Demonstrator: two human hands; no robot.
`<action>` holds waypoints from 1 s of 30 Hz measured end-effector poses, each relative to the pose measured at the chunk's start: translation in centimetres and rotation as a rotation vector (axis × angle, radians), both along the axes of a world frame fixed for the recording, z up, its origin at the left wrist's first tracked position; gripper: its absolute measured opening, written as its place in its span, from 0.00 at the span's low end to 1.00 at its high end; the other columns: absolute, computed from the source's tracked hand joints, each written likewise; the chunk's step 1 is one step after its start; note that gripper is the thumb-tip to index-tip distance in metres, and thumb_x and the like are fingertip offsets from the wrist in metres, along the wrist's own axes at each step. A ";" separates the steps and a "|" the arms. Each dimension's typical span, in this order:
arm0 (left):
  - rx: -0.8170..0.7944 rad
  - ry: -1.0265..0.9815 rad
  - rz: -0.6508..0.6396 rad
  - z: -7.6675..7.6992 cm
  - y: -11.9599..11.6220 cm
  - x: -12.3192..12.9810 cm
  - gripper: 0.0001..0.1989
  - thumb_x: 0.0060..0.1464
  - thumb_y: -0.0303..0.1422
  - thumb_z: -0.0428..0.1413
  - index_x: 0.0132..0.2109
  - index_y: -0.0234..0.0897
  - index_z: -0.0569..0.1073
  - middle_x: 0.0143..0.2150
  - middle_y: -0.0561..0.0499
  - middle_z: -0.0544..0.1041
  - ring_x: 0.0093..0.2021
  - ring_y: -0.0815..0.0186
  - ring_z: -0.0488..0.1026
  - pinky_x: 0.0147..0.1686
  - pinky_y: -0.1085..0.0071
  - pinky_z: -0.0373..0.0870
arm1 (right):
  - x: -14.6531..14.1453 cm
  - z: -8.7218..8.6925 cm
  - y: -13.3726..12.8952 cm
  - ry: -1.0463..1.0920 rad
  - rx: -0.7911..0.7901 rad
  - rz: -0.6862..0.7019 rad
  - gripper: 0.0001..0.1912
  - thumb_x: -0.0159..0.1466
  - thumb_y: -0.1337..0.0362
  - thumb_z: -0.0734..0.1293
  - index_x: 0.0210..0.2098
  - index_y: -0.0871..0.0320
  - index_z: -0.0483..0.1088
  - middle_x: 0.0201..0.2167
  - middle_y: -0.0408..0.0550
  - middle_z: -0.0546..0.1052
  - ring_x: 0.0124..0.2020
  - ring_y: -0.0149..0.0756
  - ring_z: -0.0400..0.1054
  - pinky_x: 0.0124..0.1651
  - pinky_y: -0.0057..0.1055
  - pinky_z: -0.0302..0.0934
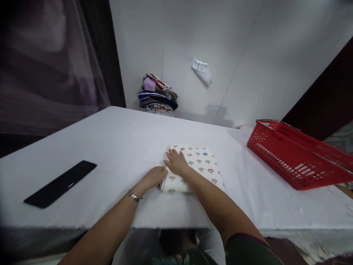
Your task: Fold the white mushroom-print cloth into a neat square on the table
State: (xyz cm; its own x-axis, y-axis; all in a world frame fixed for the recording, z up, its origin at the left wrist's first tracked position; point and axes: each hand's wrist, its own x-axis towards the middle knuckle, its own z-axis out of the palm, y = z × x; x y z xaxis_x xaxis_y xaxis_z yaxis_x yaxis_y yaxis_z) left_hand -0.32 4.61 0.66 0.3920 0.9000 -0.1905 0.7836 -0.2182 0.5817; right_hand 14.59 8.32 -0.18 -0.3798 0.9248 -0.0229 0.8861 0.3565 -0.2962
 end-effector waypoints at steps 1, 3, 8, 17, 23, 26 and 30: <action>0.006 0.014 -0.001 0.1 -0.1 0.0 0.15 0.54 0.32 0.41 0.31 0.35 0.71 0.34 0.45 0.77 0.34 0.62 0.71 0.31 0.69 0.60 | 0.0 0.3 -0.1 0.030 -0.014 0.000 0.30 0.67 0.52 0.51 0.65 0.58 0.50 0.68 0.52 0.45 0.68 0.42 0.33 0.64 0.50 0.28; 0.016 0.045 0.007 0.4 -0.3 0.0 0.17 0.55 0.33 0.40 0.32 0.35 0.72 0.35 0.44 0.77 0.35 0.61 0.72 0.31 0.69 0.60 | 0.3 1.0 -0.6 0.113 -0.037 -0.006 0.30 0.67 0.51 0.50 0.65 0.58 0.50 0.67 0.53 0.46 0.68 0.42 0.34 0.64 0.50 0.29; 0.045 0.155 0.032 1.1 -1.3 -0.1 0.19 0.57 0.33 0.38 0.34 0.36 0.74 0.39 0.42 0.78 0.39 0.59 0.73 0.34 0.68 0.62 | 4.7 2.6 -3.3 0.290 0.122 -0.088 0.26 0.66 0.54 0.56 0.61 0.55 0.58 0.65 0.51 0.55 0.67 0.41 0.41 0.65 0.49 0.31; 0.487 0.217 0.206 4.6 -1.1 2.2 0.17 0.59 0.38 0.43 0.47 0.35 0.69 0.44 0.43 0.76 0.46 0.58 0.72 0.43 0.63 0.66 | 18.7 1.6 -4.9 0.556 0.131 -0.825 0.18 0.59 0.60 0.61 0.44 0.60 0.73 0.43 0.52 0.77 0.42 0.40 0.69 0.46 0.34 0.61; 0.514 0.192 -0.002 2.1 2.1 6.9 0.27 0.60 0.44 0.43 0.60 0.32 0.61 0.66 0.41 0.56 0.66 0.54 0.49 0.62 0.57 0.48 | 18.9 -0.2 -4.2 0.675 -0.008 -0.831 0.18 0.58 0.54 0.61 0.33 0.62 0.74 0.28 0.50 0.77 0.26 0.34 0.68 0.27 0.26 0.58; 0.401 0.284 0.054 0.0 3.5 6.8 0.30 0.60 0.46 0.41 0.63 0.32 0.57 0.68 0.41 0.50 0.68 0.53 0.44 0.62 0.54 0.47 | 19.1 -0.5 -3.6 0.693 -0.041 -0.821 0.19 0.57 0.51 0.62 0.27 0.62 0.73 0.22 0.49 0.74 0.23 0.33 0.65 0.24 0.26 0.54; 0.409 0.312 0.052 -1.1 3.9 6.2 0.32 0.60 0.47 0.38 0.64 0.31 0.54 0.68 0.42 0.48 0.68 0.55 0.42 0.62 0.55 0.48 | 19.5 -0.6 -2.7 0.692 -0.042 -0.800 0.18 0.54 0.51 0.65 0.24 0.61 0.71 0.20 0.46 0.72 0.22 0.32 0.63 0.24 0.26 0.52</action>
State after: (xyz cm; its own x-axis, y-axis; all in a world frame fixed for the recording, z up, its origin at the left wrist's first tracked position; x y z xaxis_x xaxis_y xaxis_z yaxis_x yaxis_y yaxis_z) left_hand 5.89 8.52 -0.40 0.3259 0.9420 0.0801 0.9218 -0.3355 0.1941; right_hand 34.05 5.61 -0.75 0.3969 0.9150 -0.0722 0.4917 -0.2784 -0.8251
